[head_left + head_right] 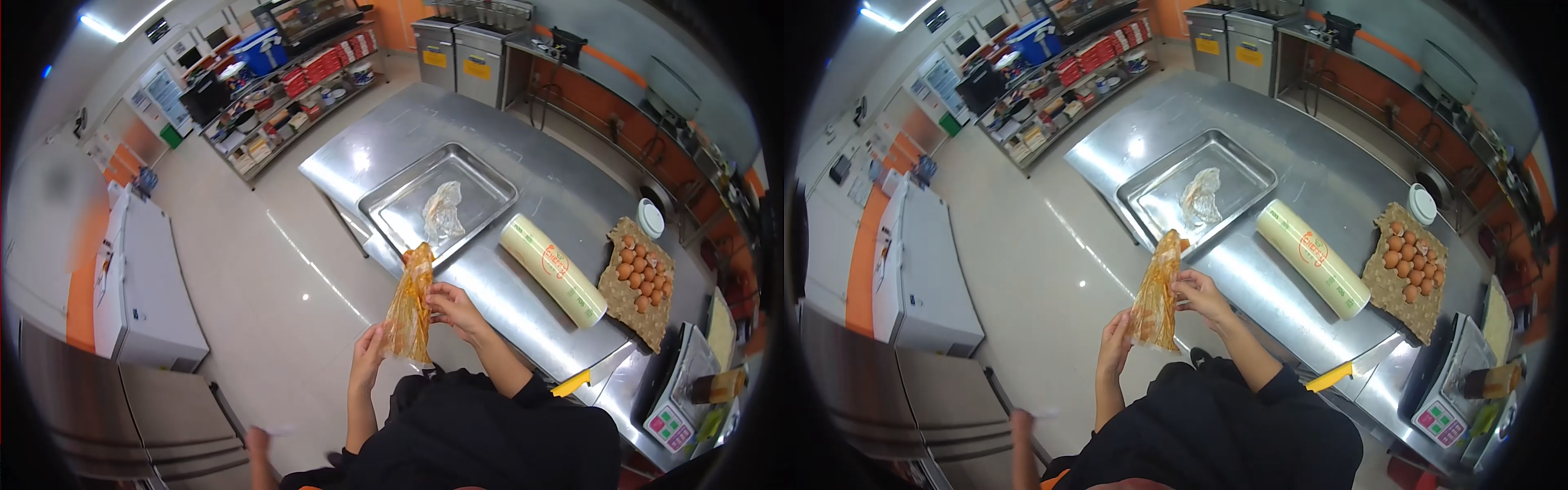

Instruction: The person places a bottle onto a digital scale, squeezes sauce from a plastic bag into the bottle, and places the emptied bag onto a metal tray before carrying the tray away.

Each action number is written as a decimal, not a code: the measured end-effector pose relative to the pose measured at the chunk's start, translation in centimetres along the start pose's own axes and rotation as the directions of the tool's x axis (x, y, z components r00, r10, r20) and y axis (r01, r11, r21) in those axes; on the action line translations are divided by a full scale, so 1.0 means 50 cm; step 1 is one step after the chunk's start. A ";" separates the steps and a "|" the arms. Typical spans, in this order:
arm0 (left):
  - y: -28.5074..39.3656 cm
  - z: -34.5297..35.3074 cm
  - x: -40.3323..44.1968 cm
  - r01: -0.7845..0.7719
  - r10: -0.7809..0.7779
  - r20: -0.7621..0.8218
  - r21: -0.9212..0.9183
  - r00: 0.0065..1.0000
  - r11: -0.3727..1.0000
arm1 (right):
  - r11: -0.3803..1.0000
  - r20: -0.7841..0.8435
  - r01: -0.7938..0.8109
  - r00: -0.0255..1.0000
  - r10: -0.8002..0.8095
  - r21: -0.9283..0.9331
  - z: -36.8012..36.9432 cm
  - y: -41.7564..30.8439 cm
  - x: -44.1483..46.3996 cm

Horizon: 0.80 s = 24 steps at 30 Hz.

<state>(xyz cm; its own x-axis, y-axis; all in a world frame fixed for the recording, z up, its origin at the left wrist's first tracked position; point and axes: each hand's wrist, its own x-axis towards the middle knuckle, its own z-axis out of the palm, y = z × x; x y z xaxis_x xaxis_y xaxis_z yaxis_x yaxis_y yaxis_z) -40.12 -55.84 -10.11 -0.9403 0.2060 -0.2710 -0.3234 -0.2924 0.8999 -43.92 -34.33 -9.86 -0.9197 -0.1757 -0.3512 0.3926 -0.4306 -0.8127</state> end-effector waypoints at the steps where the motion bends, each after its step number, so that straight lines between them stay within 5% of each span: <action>1: 0.010 -0.006 0.016 0.029 -0.030 -0.022 -0.044 0.999 0.999 | 1.000 -0.048 0.017 0.999 -0.017 0.011 -0.008 -0.017 0.017; 8: 0.019 -0.088 0.189 0.191 -0.191 -0.015 0.017 0.981 0.981 | 0.943 -0.299 0.327 0.895 -0.332 -0.066 -0.057 -0.152 0.179; 11: 0.059 -0.097 0.270 0.214 -0.217 0.022 0.100 0.976 0.972 | 0.777 -0.547 0.415 0.554 -0.628 -0.473 -0.119 -0.117 0.241; 18: 0.047 -0.149 0.495 0.377 -0.393 0.091 0.155 0.915 0.913 | 0.917 -0.799 0.186 0.450 -0.398 -0.351 -0.130 0.062 0.075; 24: 0.019 -0.107 0.516 0.446 -0.456 0.114 0.104 0.883 0.889 | 0.970 -0.944 0.206 0.275 -0.185 -0.130 -0.053 0.187 -0.104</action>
<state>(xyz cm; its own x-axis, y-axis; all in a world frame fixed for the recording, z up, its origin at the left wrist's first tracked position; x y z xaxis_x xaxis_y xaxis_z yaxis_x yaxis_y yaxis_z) -65.25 -55.81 -18.06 -0.6704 0.4212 -0.6109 -0.6957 -0.0706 0.7148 -35.46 -35.10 -16.85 -0.3174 0.8665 -0.3852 0.1923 -0.3389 -0.9210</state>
